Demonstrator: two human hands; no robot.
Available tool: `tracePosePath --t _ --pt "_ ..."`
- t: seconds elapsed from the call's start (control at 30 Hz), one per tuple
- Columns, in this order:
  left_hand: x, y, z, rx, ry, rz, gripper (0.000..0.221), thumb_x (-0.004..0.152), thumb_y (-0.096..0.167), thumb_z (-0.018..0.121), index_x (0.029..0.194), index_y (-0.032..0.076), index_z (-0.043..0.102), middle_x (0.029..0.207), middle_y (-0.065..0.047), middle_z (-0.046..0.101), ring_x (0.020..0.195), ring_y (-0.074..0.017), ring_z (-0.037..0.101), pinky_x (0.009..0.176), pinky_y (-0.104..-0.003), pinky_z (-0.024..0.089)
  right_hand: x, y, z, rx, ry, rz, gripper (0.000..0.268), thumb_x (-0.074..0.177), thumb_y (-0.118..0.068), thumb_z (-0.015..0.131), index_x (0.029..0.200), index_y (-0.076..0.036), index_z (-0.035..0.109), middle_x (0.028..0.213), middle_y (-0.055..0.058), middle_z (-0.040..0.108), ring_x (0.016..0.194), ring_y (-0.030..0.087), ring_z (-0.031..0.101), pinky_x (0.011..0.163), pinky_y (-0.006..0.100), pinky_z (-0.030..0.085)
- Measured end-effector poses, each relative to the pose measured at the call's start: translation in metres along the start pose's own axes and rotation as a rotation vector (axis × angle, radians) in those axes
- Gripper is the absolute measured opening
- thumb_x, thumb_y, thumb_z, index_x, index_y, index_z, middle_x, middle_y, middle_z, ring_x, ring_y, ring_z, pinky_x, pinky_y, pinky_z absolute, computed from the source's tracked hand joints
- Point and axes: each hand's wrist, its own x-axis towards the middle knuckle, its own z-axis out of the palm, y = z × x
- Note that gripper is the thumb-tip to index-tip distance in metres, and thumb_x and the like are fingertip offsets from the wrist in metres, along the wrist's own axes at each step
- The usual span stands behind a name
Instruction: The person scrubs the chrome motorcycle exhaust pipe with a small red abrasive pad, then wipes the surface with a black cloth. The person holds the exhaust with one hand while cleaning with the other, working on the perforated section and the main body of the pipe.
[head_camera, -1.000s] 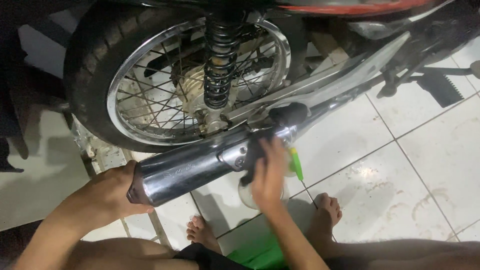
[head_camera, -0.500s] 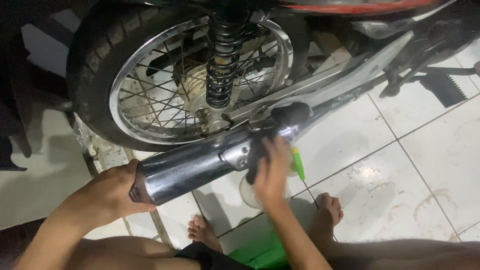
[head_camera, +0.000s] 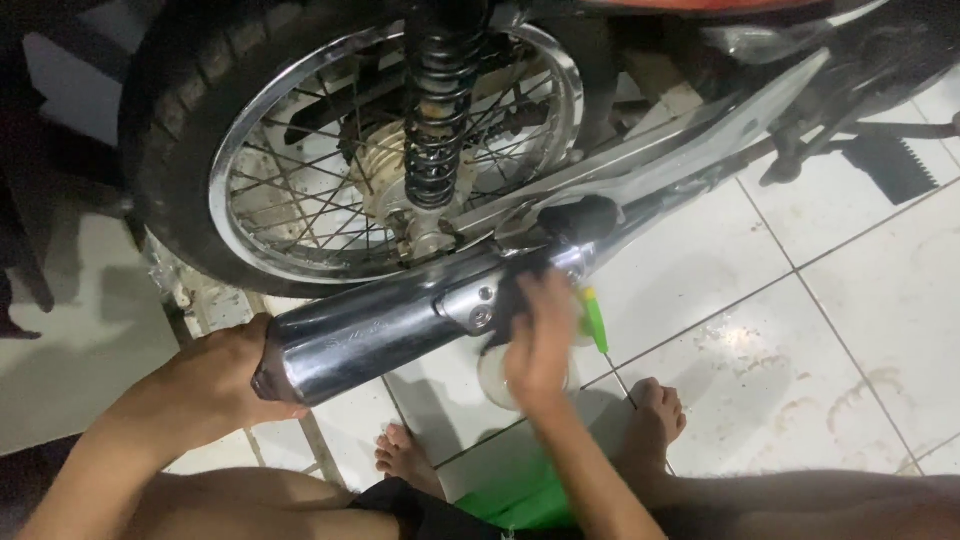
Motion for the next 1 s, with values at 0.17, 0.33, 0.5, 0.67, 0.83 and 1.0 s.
tracePosePath --t 0.17,0.33,0.5,0.67,0.83,1.0 --pt "-0.005 0.004 -0.004 -0.073 0.003 0.009 0.069 0.071 0.040 0.092 0.129 0.025 0.057 0.114 0.004 0.077 0.106 -0.0119 0.072 0.089 -0.025 0.053 0.010 -0.029 0.001 0.066 0.050 0.143 0.039 0.110 -0.016 0.040 0.146 -0.006 0.050 0.162 0.019 0.038 0.156 0.036 0.032 0.131 0.054 0.025" --pt "0.002 -0.001 0.002 -0.025 0.050 -0.025 0.072 0.066 0.048 0.093 0.124 0.025 0.059 0.113 0.001 0.077 0.111 -0.0145 0.073 0.091 -0.028 0.054 -0.042 -0.048 0.028 0.224 -0.105 -0.196 0.043 0.110 -0.012 0.042 0.152 -0.009 0.046 0.164 0.012 0.035 0.158 0.033 0.028 0.135 0.056 0.022" --pt "-0.011 0.013 -0.007 -0.116 0.012 -0.028 0.064 0.071 0.044 0.091 0.124 0.023 0.060 0.118 0.005 0.078 0.112 -0.0104 0.075 0.091 -0.026 0.055 -0.032 -0.012 0.015 0.088 -0.087 -0.188 0.043 0.106 -0.006 0.042 0.148 -0.009 0.050 0.158 0.018 0.042 0.151 0.036 0.041 0.129 0.056 0.035" --pt "-0.009 0.007 -0.007 -0.083 0.006 -0.017 0.059 0.073 0.038 0.091 0.121 0.024 0.061 0.110 0.004 0.076 0.104 -0.0113 0.072 0.088 -0.024 0.052 -0.019 -0.040 0.010 0.048 0.042 -0.046 0.041 0.099 0.001 0.051 0.138 -0.008 0.061 0.147 0.020 0.049 0.145 0.042 0.044 0.123 0.059 0.036" --pt "-0.007 0.005 -0.004 -0.077 0.006 0.007 0.067 0.073 0.035 0.092 0.129 0.025 0.056 0.109 0.002 0.075 0.100 -0.0124 0.074 0.085 -0.026 0.055 -0.039 -0.059 0.022 0.101 -0.020 -0.179 0.048 0.091 0.002 0.051 0.135 -0.010 0.065 0.139 0.017 0.048 0.139 0.035 0.046 0.121 0.056 0.038" --pt "-0.007 0.007 -0.003 -0.078 0.015 0.003 0.064 0.071 0.042 0.092 0.125 0.027 0.060 0.104 0.005 0.081 0.097 -0.0087 0.077 0.085 -0.024 0.054 -0.012 -0.019 0.013 0.069 0.093 0.045 0.039 0.106 -0.008 0.047 0.145 -0.008 0.054 0.161 0.020 0.041 0.154 0.037 0.038 0.130 0.054 0.030"
